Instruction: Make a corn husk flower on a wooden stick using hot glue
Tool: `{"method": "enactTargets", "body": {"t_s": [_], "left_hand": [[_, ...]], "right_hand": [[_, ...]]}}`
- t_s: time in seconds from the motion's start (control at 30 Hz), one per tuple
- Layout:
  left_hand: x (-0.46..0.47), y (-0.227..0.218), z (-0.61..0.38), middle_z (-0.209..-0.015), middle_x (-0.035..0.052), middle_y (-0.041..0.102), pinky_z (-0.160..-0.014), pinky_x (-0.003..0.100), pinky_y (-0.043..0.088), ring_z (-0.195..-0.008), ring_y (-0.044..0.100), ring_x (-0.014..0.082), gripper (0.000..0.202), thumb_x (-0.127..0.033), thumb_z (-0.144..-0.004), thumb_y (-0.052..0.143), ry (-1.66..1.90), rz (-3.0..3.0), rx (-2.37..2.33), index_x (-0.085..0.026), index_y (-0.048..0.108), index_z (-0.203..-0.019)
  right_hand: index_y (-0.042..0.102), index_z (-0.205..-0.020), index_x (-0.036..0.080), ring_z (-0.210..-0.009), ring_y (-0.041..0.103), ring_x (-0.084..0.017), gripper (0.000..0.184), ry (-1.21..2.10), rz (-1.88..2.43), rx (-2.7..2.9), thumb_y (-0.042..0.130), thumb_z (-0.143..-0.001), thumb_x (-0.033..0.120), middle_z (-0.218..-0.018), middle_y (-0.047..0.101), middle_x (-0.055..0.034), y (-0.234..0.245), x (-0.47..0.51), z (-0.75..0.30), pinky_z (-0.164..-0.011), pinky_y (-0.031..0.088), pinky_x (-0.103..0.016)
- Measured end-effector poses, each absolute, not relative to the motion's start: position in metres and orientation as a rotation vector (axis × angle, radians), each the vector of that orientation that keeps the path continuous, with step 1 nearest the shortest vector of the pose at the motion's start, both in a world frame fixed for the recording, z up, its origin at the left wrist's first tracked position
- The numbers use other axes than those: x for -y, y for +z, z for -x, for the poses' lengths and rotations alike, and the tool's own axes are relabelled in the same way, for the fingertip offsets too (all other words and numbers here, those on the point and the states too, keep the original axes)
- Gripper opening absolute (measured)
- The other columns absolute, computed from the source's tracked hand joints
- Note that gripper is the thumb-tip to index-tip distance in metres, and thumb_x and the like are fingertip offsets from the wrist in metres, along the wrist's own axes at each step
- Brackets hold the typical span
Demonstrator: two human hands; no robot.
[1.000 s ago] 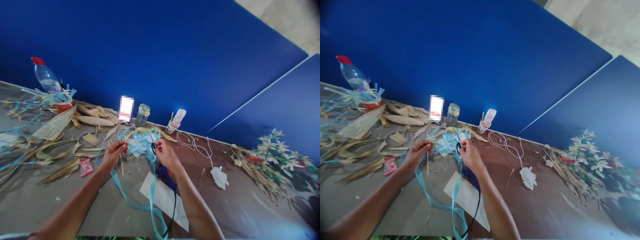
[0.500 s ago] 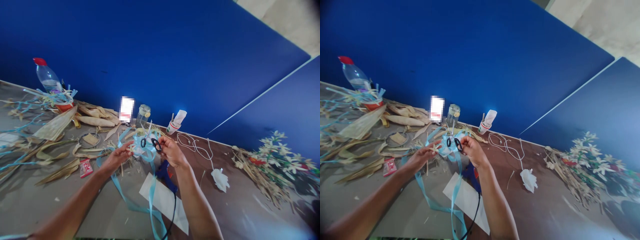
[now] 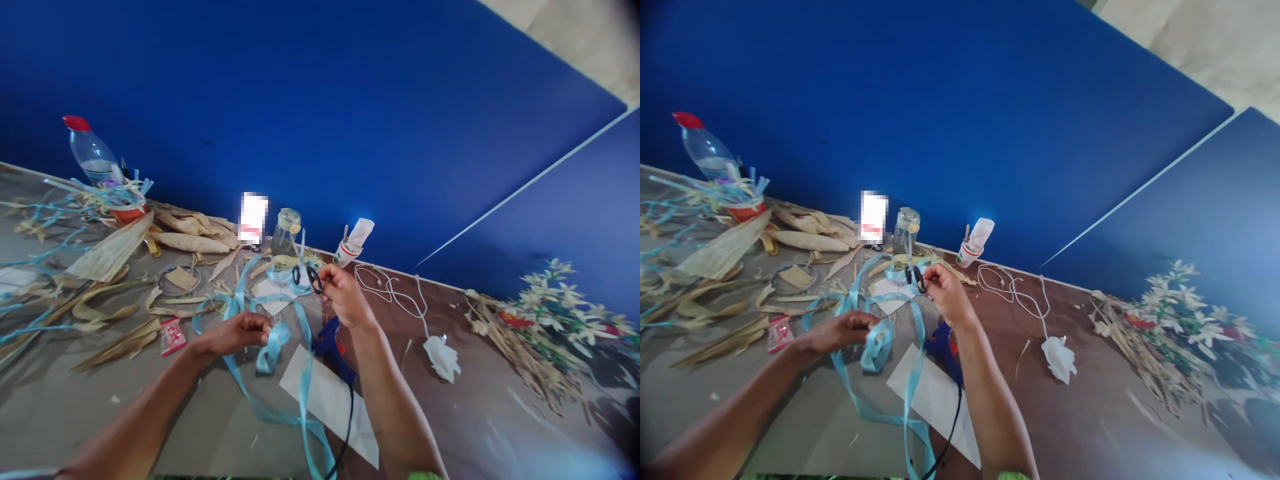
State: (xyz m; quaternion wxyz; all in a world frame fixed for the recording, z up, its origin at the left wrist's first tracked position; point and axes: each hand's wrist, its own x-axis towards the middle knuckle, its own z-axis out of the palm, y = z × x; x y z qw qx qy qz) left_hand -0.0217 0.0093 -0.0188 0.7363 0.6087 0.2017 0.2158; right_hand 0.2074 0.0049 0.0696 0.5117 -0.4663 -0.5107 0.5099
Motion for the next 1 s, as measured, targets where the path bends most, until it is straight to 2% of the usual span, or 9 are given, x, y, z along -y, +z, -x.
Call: {"method": "enactTargets", "body": {"t_s": [0.1,0.2,0.3,0.4,0.5,0.57,0.77,0.9,1.0], "left_hand": [[-0.010,-0.014,0.021,-0.068,0.0020,0.057,-0.063,0.025,0.039,-0.063,0.050,0.0130,0.021,-0.035,-0.076,0.063,0.425,-1.416,-0.451,-0.015,0.064,-0.070],[-0.012,-0.006,0.024,-0.094,0.0084,0.061,-0.081,0.029,0.041,-0.087,0.056,0.0198,0.015,-0.028,-0.075,0.064,0.589,-1.583,-0.487,-0.016,0.066,-0.068],[-0.017,-0.002,0.031,-0.111,0.0111,0.059,-0.087,0.030,0.040,-0.103,0.053,0.0239,0.008,-0.024,-0.070,0.069,0.846,-1.524,-0.631,-0.017,0.068,-0.067],[-0.022,-0.007,0.039,-0.092,0.0100,0.065,-0.076,0.028,0.044,-0.085,0.058,0.0200,0.008,-0.023,-0.067,0.072,1.034,-1.225,-0.654,-0.016,0.069,-0.069],[-0.025,-0.015,0.043,-0.069,0.0041,0.064,-0.059,0.024,0.043,-0.061,0.054,0.0134,0.014,-0.028,-0.063,0.075,1.099,-0.963,-0.668,-0.016,0.069,-0.067],[-0.026,-0.018,0.042,-0.064,0.0022,0.063,-0.056,0.022,0.041,-0.056,0.051,0.0110,0.013,-0.028,-0.065,0.074,1.072,-0.984,-0.725,-0.016,0.069,-0.067],[-0.018,-0.013,0.028,-0.070,0.0037,0.065,-0.063,0.024,0.042,-0.066,0.055,0.0147,0.012,-0.028,-0.068,0.071,0.770,-1.403,-0.763,-0.017,0.072,-0.072],[-0.016,-0.013,0.025,-0.069,0.0025,0.062,-0.056,0.022,0.038,-0.061,0.051,0.0117,0.015,-0.029,-0.067,0.072,0.852,-1.302,-0.761,-0.015,0.070,-0.073],[-0.017,-0.015,0.026,-0.063,-0.0004,0.059,-0.052,0.020,0.035,-0.056,0.048,0.0089,0.015,-0.029,-0.067,0.073,0.979,-1.142,-0.785,-0.016,0.068,-0.074]], "right_hand": [[0.049,-0.072,0.020,-0.048,0.040,-0.009,0.009,0.919,1.298,1.383,0.057,-0.069,0.021,-0.055,0.048,0.0064,0.068,-0.016,-0.228,-0.048,0.029,-0.021],[0.051,-0.073,0.019,-0.056,0.046,-0.011,0.002,0.526,1.529,1.685,0.052,-0.072,0.017,-0.062,0.052,0.0034,0.058,-0.025,-0.238,-0.055,0.033,-0.023],[0.056,-0.081,0.019,-0.064,0.053,-0.015,0.011,0.228,1.781,1.911,0.046,-0.077,0.014,-0.072,0.060,-0.0012,0.040,-0.032,-0.233,-0.060,0.034,-0.024],[0.057,-0.089,0.019,-0.072,0.058,-0.017,0.018,0.105,1.977,2.043,0.042,-0.083,0.013,-0.081,0.064,-0.0056,0.023,-0.038,-0.220,-0.062,0.035,-0.025],[0.058,-0.095,0.019,-0.076,0.060,-0.018,0.021,0.061,2.081,2.092,0.039,-0.087,0.015,-0.088,0.065,-0.0076,0.013,-0.040,-0.210,-0.064,0.037,-0.026],[0.060,-0.094,0.019,-0.078,0.060,-0.018,0.022,0.056,2.092,2.105,0.038,-0.089,0.020,-0.093,0.064,-0.0089,0.009,-0.040,-0.204,-0.066,0.039,-0.026],[0.064,-0.085,0.020,-0.087,0.057,-0.016,0.020,0.462,1.639,2.075,0.044,-0.087,0.023,-0.092,0.064,-0.0056,-0.001,-0.041,-0.175,-0.078,0.041,-0.026],[0.064,-0.080,0.019,-0.053,0.048,-0.011,0.031,1.097,1.335,1.587,0.042,-0.087,0.040,-0.071,0.062,-0.0019,-0.001,-0.040,-0.159,-0.054,0.040,-0.024],[0.064,-0.087,0.019,-0.046,0.039,-0.008,0.044,1.365,1.130,1.307,0.039,-0.084,0.056,-0.075,0.062,-0.0022,0.006,-0.030,-0.159,-0.047,0.034,-0.022]]}}
